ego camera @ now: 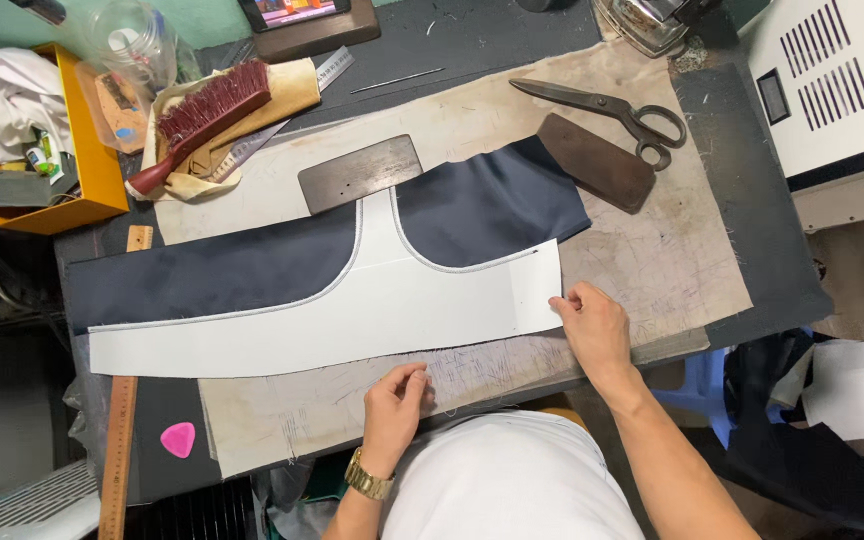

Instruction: The person cuts a piece of dark fabric using large shears, then uses a pink chalk block and a ruler to mark lines on the fabric, followed by pressing a separate small fabric piece with an iron.

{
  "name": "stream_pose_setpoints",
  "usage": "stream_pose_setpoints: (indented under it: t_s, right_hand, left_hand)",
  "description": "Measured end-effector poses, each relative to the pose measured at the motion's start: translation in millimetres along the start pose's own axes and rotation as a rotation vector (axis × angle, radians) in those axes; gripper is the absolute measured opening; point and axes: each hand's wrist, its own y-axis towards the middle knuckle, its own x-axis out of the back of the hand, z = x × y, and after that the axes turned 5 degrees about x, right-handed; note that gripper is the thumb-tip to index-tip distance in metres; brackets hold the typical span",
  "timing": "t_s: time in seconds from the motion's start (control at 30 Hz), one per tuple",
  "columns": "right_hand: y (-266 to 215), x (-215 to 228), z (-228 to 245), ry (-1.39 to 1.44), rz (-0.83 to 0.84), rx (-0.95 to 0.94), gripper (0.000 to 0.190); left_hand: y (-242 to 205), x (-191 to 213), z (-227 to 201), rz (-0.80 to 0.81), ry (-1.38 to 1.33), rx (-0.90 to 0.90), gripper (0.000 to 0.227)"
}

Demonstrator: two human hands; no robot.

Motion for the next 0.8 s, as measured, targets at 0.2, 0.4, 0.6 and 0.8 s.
stream_pose_setpoints:
  t_s: [0.2,0.4,0.6,0.8]
  right_hand:
    - [17,-1,-8,0.712,-0.033,-0.137,0.024]
    - [24,29,-32,0.754,0.077,-0.219,0.025]
    - [34,42,-109,0.513,0.158,-0.260,0.028]
    - [40,92,-136,0.088,0.284,-0.325,0.032]
  left_hand:
    - [-2,-25,-19,0.318,-0.412,0.283,0.040]
    - [29,12,-41,-0.175,-0.989,0.336,0.030]
    - [77,144,2,-0.602,-0.664,0.087,0.031]
    - [56,134,1,-0.766,0.066,-0.037,0.026]
